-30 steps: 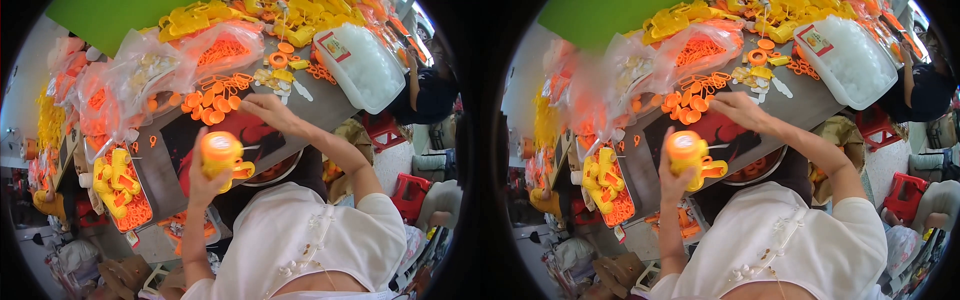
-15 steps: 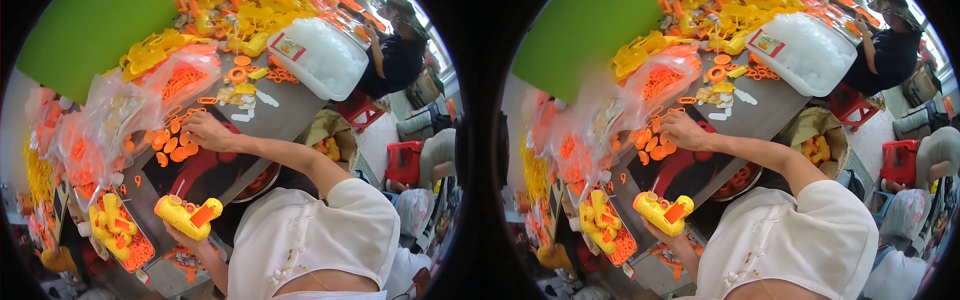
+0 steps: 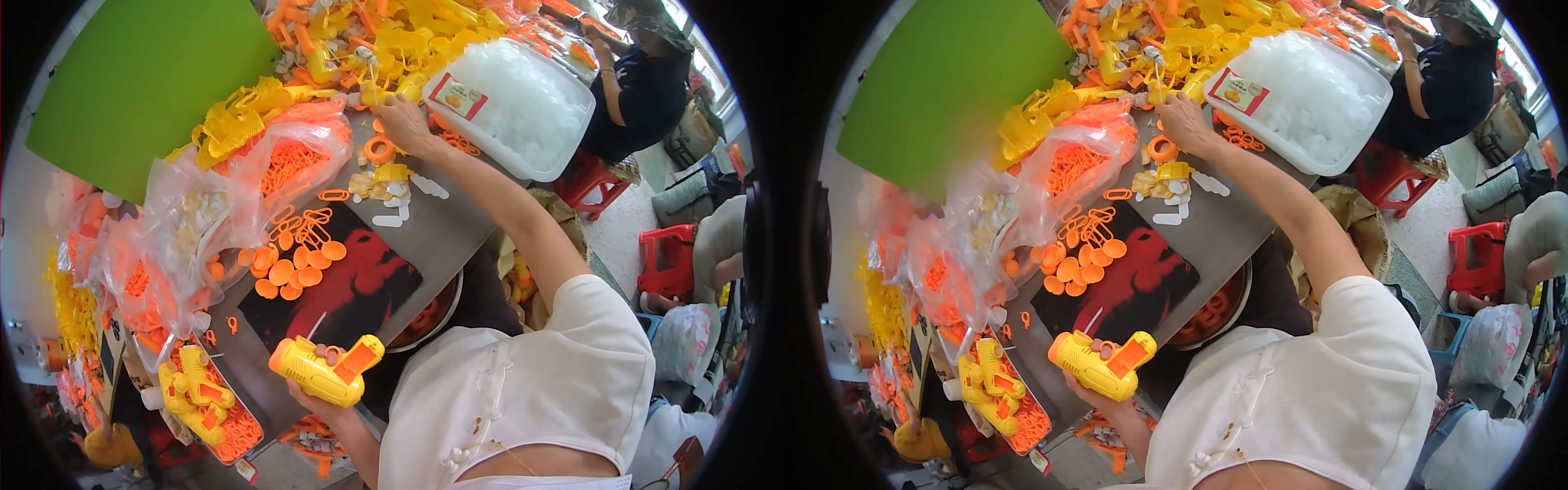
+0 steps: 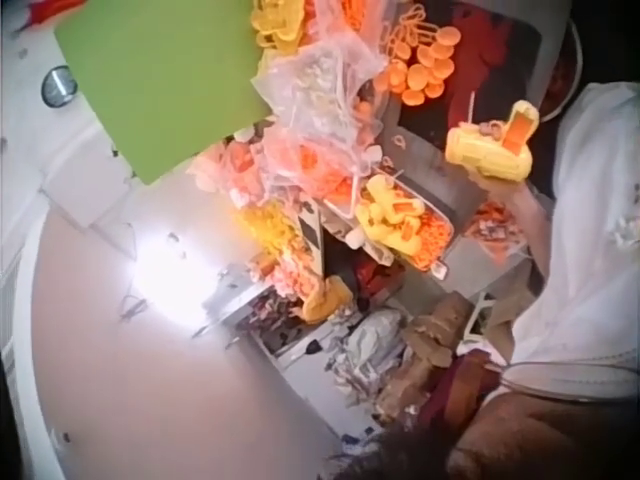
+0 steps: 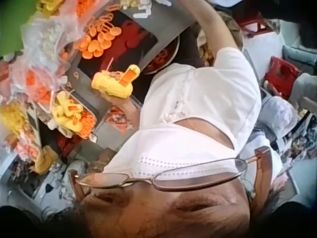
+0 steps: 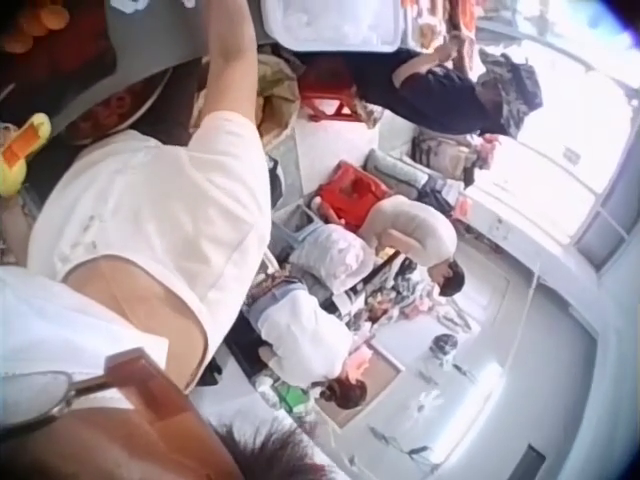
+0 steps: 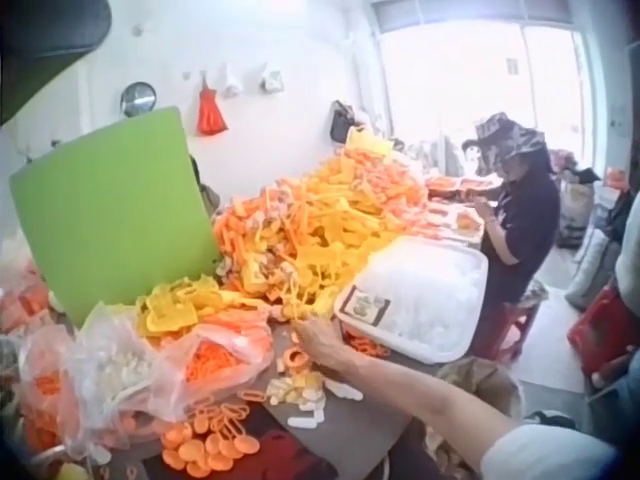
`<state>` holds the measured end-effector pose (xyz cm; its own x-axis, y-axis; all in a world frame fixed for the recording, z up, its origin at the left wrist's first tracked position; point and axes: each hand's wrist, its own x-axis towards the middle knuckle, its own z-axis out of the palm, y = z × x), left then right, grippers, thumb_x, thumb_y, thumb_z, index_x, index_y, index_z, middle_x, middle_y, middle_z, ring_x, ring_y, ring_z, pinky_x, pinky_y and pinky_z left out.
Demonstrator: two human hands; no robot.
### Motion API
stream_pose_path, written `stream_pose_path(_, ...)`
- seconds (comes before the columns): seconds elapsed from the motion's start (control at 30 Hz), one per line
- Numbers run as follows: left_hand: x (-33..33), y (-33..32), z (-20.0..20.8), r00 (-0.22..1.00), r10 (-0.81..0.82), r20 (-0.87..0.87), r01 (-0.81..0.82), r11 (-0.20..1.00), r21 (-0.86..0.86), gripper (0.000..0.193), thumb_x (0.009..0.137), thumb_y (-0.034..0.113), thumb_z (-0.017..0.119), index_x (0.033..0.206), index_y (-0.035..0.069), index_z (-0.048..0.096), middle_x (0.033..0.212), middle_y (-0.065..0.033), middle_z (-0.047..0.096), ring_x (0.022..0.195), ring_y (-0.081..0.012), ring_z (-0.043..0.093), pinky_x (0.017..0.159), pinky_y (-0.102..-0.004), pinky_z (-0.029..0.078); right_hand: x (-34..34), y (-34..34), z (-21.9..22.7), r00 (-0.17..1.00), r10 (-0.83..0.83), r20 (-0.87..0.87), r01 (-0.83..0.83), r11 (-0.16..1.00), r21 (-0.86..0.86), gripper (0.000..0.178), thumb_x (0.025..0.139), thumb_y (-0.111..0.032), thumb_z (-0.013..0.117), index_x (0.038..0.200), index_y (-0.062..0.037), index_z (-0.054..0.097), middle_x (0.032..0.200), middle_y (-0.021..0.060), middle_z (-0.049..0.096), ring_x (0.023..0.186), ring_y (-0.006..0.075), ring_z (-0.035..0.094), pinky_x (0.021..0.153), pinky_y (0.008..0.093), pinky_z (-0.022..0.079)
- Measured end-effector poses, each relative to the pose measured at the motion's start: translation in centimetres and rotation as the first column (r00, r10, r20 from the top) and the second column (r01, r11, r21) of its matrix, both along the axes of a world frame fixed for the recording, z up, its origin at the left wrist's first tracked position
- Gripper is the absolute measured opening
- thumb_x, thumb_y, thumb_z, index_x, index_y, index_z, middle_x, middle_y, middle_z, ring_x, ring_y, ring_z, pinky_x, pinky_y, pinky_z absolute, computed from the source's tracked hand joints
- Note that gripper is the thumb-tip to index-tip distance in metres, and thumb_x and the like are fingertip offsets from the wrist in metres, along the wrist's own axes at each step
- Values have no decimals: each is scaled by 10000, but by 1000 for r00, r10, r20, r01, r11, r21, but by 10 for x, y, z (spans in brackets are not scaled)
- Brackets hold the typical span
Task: Assembling yellow and orange plastic toy guns by snapping component parts together.
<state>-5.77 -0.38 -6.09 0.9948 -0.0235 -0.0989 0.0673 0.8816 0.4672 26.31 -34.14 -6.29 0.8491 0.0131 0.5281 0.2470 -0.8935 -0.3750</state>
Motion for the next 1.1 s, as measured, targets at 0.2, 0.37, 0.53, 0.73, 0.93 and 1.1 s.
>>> stream_pose_path(0.2, 2, -13, 11, 993, 103, -65, -97, 991, 90, 742, 853, 571, 551, 1417, 127, 363, 1021, -119, 543, 891, -246, 550, 958, -469, 398, 60, 19, 9, 981, -172, -94, 93, 831, -548, 287, 767, -122, 658, 1047, -65, 683, 1108, 84, 596, 1056, 247, 542, 834, 394, 398)
stream_pose_path(0.37, -3, -12, 7, 995, 94, -40, -90, 992, 90, 691, 855, 562, 566, 1376, 137, 407, 1036, -115, 560, 915, -251, 552, 947, -461, 404, 83, 27, -7, 927, -344, -150, 167, 736, -656, 338, 783, -153, 670, 1116, -98, 667, 1100, 81, 604, 1041, 239, 561, 844, 402, 397)
stream_pose_path(0.53, 6, -14, 10, 992, 91, -89, -75, 983, 170, 636, 860, 543, 583, 1320, 120, 463, 997, -96, 595, 944, -256, 553, 884, -426, 448, 67, 20, -15, 995, -75, 68, 93, 946, -310, 236, 817, -155, 674, 1044, -100, 648, 1021, 84, 625, 986, 200, 589, 793, 381, 440)
stream_pose_path(0.73, 46, -17, 19, 992, 127, 19, -124, 910, 396, 629, 921, 473, 547, 1392, 88, 388, 1196, -109, 556, 1093, -270, 546, 1013, -448, 405, -36, 56, 31, 935, 308, 177, -346, 675, 652, 173, 957, -138, 553, 1076, -21, 508, 986, 75, 632, 895, 147, 588, 778, 296, 494)
stream_pose_path(0.93, 81, -46, 33, 948, 307, 88, -308, 811, 498, 543, 1007, 282, 488, 1466, 127, 243, 1366, -82, 433, 1225, -215, 475, 1031, -395, 389, -157, 99, 43, 519, 846, 121, -343, 76, 936, 260, 1018, -172, 442, 1242, -52, 383, 1065, 126, 621, 836, 110, 559, 744, 236, 463)
stream_pose_path(1.1, 73, -49, 29, 931, 328, 163, -358, 720, 595, 523, 1019, 321, 466, 1454, 148, 232, 1356, -69, 419, 1208, -185, 466, 1010, -358, 386, -218, 134, 64, 270, 954, 129, -91, -108, 990, 220, 1022, -187, 457, 1163, -20, 430, 991, 132, 651, 690, 97, 567, 564, 213, 457)
